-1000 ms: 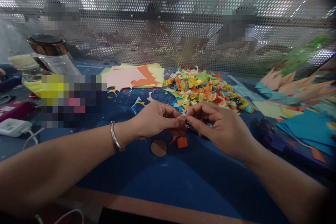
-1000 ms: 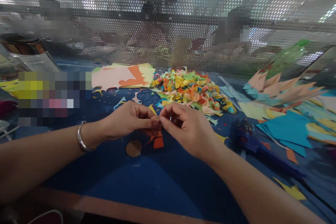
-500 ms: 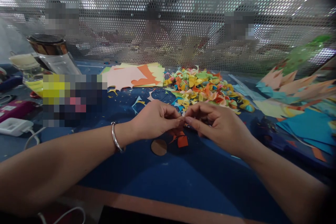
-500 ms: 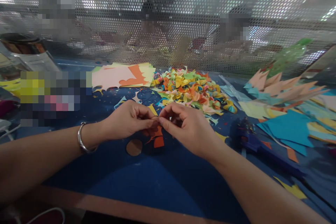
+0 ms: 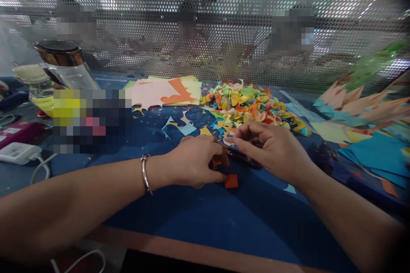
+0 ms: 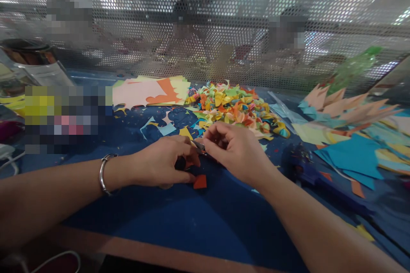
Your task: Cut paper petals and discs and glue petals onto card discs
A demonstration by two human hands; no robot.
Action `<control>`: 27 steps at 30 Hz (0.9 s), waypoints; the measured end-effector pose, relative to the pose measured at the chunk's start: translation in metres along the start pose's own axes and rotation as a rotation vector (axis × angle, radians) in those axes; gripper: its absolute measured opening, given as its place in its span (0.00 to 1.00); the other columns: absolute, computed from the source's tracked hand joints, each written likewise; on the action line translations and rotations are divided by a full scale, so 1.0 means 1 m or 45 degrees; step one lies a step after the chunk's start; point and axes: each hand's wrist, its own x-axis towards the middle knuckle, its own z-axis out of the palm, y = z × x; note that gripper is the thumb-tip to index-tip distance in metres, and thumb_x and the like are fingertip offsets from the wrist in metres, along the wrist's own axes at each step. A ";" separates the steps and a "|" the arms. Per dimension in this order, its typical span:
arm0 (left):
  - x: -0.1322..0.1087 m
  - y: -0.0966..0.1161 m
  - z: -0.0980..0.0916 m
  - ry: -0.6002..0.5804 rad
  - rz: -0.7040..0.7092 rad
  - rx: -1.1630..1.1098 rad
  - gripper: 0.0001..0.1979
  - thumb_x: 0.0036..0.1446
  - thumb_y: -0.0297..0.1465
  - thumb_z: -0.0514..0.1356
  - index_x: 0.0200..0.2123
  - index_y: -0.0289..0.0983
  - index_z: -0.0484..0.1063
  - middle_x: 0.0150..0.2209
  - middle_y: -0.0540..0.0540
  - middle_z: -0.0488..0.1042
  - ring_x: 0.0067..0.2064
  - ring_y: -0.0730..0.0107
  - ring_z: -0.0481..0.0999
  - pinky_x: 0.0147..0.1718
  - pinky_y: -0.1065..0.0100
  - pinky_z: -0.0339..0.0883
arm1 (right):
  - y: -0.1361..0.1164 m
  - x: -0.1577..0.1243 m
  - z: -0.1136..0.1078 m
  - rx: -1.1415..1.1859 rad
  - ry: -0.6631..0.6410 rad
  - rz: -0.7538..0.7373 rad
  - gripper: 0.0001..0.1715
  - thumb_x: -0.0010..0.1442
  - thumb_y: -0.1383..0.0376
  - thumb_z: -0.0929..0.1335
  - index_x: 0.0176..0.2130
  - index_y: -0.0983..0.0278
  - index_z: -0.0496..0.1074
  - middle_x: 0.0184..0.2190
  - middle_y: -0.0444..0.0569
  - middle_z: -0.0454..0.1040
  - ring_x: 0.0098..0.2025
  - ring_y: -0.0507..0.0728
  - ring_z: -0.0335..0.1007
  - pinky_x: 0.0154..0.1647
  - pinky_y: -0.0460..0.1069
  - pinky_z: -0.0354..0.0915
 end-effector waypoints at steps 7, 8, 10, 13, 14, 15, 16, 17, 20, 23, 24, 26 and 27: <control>-0.004 0.004 0.007 0.083 0.152 -0.054 0.14 0.56 0.41 0.67 0.38 0.36 0.80 0.34 0.44 0.74 0.40 0.60 0.74 0.40 0.61 0.68 | 0.001 0.001 0.002 -0.001 -0.046 -0.012 0.09 0.60 0.60 0.69 0.30 0.62 0.72 0.19 0.41 0.69 0.18 0.48 0.61 0.18 0.45 0.58; -0.004 0.004 0.009 0.073 0.179 -0.064 0.14 0.56 0.41 0.68 0.38 0.36 0.80 0.35 0.44 0.74 0.41 0.60 0.74 0.41 0.61 0.69 | 0.001 0.001 0.002 -0.011 -0.041 -0.014 0.09 0.60 0.60 0.69 0.30 0.62 0.71 0.19 0.41 0.69 0.18 0.49 0.61 0.18 0.45 0.58; -0.004 0.003 0.011 0.042 0.258 -0.094 0.08 0.55 0.35 0.68 0.37 0.37 0.80 0.39 0.43 0.75 0.45 0.59 0.74 0.45 0.61 0.69 | 0.002 0.001 0.002 -0.037 -0.032 -0.017 0.09 0.60 0.60 0.69 0.30 0.61 0.71 0.19 0.41 0.69 0.19 0.49 0.62 0.18 0.45 0.58; -0.004 0.001 0.011 0.057 0.330 -0.147 0.04 0.56 0.27 0.65 0.35 0.38 0.79 0.40 0.44 0.76 0.47 0.62 0.75 0.48 0.62 0.69 | 0.003 0.000 0.001 -0.050 -0.042 -0.019 0.10 0.60 0.59 0.69 0.30 0.62 0.72 0.19 0.42 0.70 0.19 0.50 0.62 0.18 0.46 0.58; -0.004 0.000 0.010 0.088 0.303 -0.168 0.04 0.56 0.26 0.63 0.35 0.38 0.79 0.39 0.45 0.76 0.45 0.63 0.75 0.46 0.62 0.69 | 0.003 0.000 0.001 -0.049 -0.039 -0.017 0.10 0.61 0.59 0.69 0.31 0.62 0.72 0.19 0.42 0.70 0.18 0.50 0.62 0.18 0.46 0.58; -0.003 -0.001 0.008 0.134 0.250 -0.197 0.05 0.55 0.25 0.63 0.35 0.37 0.78 0.37 0.45 0.75 0.42 0.64 0.76 0.43 0.64 0.70 | 0.003 0.000 0.001 -0.051 -0.029 -0.015 0.11 0.61 0.58 0.69 0.31 0.62 0.72 0.19 0.42 0.71 0.18 0.50 0.62 0.19 0.46 0.59; -0.003 -0.003 0.007 0.184 0.182 -0.234 0.05 0.54 0.25 0.62 0.35 0.37 0.78 0.36 0.46 0.75 0.39 0.66 0.76 0.39 0.65 0.70 | 0.003 0.000 0.000 -0.058 -0.011 -0.010 0.11 0.61 0.58 0.69 0.31 0.62 0.72 0.19 0.42 0.71 0.18 0.50 0.62 0.19 0.46 0.59; -0.002 -0.005 0.005 0.231 0.116 -0.280 0.06 0.53 0.24 0.61 0.34 0.36 0.77 0.35 0.47 0.76 0.36 0.68 0.75 0.36 0.66 0.69 | 0.002 -0.001 0.000 -0.069 0.015 -0.008 0.11 0.61 0.58 0.70 0.31 0.62 0.72 0.19 0.42 0.71 0.18 0.50 0.62 0.19 0.46 0.59; 0.003 -0.013 0.000 0.381 0.029 -0.387 0.05 0.51 0.23 0.59 0.32 0.36 0.73 0.33 0.49 0.77 0.32 0.72 0.75 0.33 0.68 0.67 | 0.000 -0.001 -0.002 -0.104 0.079 -0.028 0.10 0.60 0.58 0.70 0.31 0.62 0.73 0.19 0.42 0.71 0.18 0.50 0.63 0.19 0.46 0.60; 0.007 -0.020 -0.001 0.515 0.070 -0.358 0.03 0.52 0.24 0.59 0.30 0.37 0.72 0.32 0.49 0.77 0.34 0.71 0.76 0.35 0.68 0.68 | -0.001 -0.002 -0.002 -0.125 0.074 -0.083 0.09 0.61 0.59 0.69 0.31 0.62 0.74 0.20 0.42 0.71 0.18 0.49 0.63 0.20 0.46 0.60; 0.008 -0.021 -0.001 0.536 0.088 -0.338 0.03 0.52 0.24 0.59 0.30 0.37 0.72 0.32 0.48 0.77 0.35 0.71 0.76 0.36 0.68 0.68 | -0.002 -0.002 -0.001 -0.133 0.068 -0.105 0.09 0.61 0.59 0.69 0.32 0.62 0.74 0.20 0.42 0.71 0.19 0.49 0.63 0.20 0.46 0.60; 0.008 -0.021 0.000 0.544 0.126 -0.296 0.04 0.52 0.23 0.59 0.30 0.37 0.72 0.33 0.48 0.78 0.36 0.70 0.76 0.37 0.68 0.69 | -0.002 -0.002 0.000 -0.155 0.062 -0.149 0.08 0.61 0.61 0.69 0.31 0.62 0.74 0.20 0.43 0.71 0.19 0.49 0.62 0.20 0.46 0.60; 0.008 -0.020 0.000 0.539 0.144 -0.274 0.05 0.52 0.23 0.59 0.31 0.37 0.73 0.34 0.48 0.78 0.37 0.71 0.76 0.38 0.68 0.69 | -0.002 -0.002 0.000 -0.171 0.061 -0.170 0.08 0.61 0.61 0.69 0.31 0.62 0.73 0.20 0.43 0.71 0.19 0.49 0.62 0.20 0.46 0.59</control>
